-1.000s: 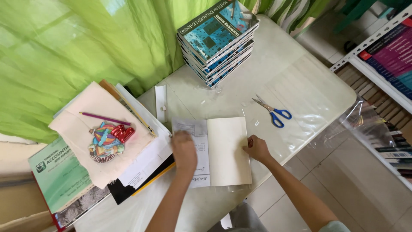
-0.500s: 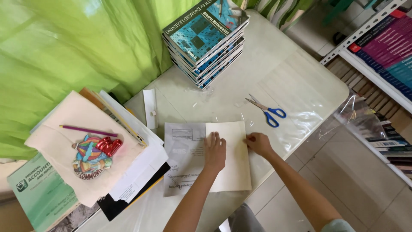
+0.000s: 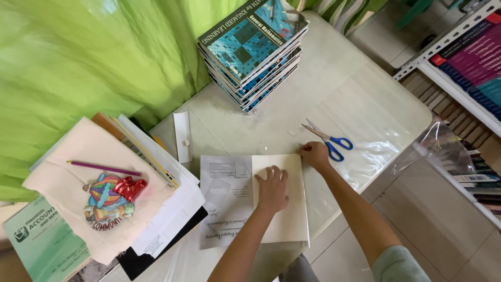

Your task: Wrapping books with plastic covers to protect them.

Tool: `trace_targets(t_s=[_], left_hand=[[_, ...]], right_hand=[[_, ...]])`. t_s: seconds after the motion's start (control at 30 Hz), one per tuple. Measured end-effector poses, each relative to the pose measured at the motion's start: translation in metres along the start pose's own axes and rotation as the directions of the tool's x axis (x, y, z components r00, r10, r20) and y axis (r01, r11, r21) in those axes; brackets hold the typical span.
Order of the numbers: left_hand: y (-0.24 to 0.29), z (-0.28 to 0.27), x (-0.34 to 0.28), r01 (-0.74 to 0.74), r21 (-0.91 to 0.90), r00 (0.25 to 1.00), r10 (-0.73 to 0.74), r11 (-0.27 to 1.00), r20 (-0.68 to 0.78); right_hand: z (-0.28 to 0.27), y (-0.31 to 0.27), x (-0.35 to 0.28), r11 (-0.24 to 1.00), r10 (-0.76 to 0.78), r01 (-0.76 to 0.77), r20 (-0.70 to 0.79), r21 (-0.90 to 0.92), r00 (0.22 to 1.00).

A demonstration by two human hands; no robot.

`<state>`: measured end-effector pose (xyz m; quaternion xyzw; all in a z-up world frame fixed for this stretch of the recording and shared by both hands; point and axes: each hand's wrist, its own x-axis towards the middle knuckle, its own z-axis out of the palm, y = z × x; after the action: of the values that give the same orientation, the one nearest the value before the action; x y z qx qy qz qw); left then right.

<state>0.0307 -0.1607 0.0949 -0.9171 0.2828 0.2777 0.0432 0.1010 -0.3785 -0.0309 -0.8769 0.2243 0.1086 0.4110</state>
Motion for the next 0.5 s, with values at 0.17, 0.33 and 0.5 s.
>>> trace_targets(t_s=[0.17, 0.33, 0.5], left_hand=[[0.017, 0.045, 0.053, 0.055, 0.038, 0.994, -0.051, 0.998, -0.096], [0.030, 0.053, 0.068, 0.125, 0.163, 0.989, -0.110, 0.979, -0.099], [0.028, 0.040, 0.082, 0.168, 0.054, 0.984, -0.171, 0.984, 0.057]], right_hand=[[-0.006, -0.006, -0.001, 0.998, -0.002, 0.001, 0.017, 0.059, 1.000], [-0.013, -0.015, -0.007, 0.977, 0.030, -0.044, 0.070, 0.207, 0.997], [-0.006, -0.006, -0.004, 0.983, -0.176, 0.171, -0.089, -0.064, 0.980]])
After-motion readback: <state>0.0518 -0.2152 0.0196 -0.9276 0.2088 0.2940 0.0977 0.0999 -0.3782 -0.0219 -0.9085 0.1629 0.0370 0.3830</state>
